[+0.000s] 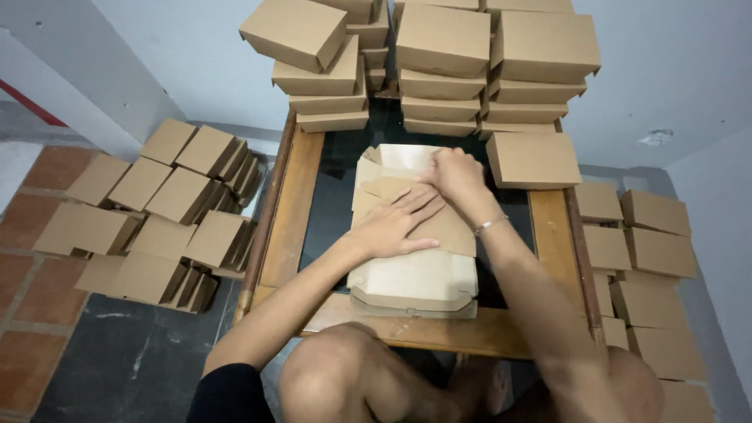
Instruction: Folding and assembling small cardboard boxes from flat sheets.
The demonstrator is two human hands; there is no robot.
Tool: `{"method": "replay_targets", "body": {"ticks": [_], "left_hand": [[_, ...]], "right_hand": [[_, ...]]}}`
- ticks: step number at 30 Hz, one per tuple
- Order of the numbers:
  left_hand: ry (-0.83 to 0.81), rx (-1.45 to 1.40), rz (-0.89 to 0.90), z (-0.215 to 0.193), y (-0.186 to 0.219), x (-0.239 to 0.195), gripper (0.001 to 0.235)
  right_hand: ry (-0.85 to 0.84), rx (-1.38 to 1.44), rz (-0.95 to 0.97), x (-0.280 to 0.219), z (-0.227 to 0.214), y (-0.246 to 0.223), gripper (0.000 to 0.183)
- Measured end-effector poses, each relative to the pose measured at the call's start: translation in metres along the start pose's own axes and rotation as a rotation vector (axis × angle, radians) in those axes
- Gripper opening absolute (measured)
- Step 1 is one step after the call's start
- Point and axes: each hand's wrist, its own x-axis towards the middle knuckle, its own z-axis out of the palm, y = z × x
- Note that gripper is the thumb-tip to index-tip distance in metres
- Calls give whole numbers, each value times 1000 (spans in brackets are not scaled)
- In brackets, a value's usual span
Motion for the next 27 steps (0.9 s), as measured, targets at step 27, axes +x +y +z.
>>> {"method": "replay_targets", "body": {"ticks": [27], "left_hand": [[-39,11,32,3,0,3,81]], "right_hand": [[152,-157,-372,-76,-11,48,41]]}}
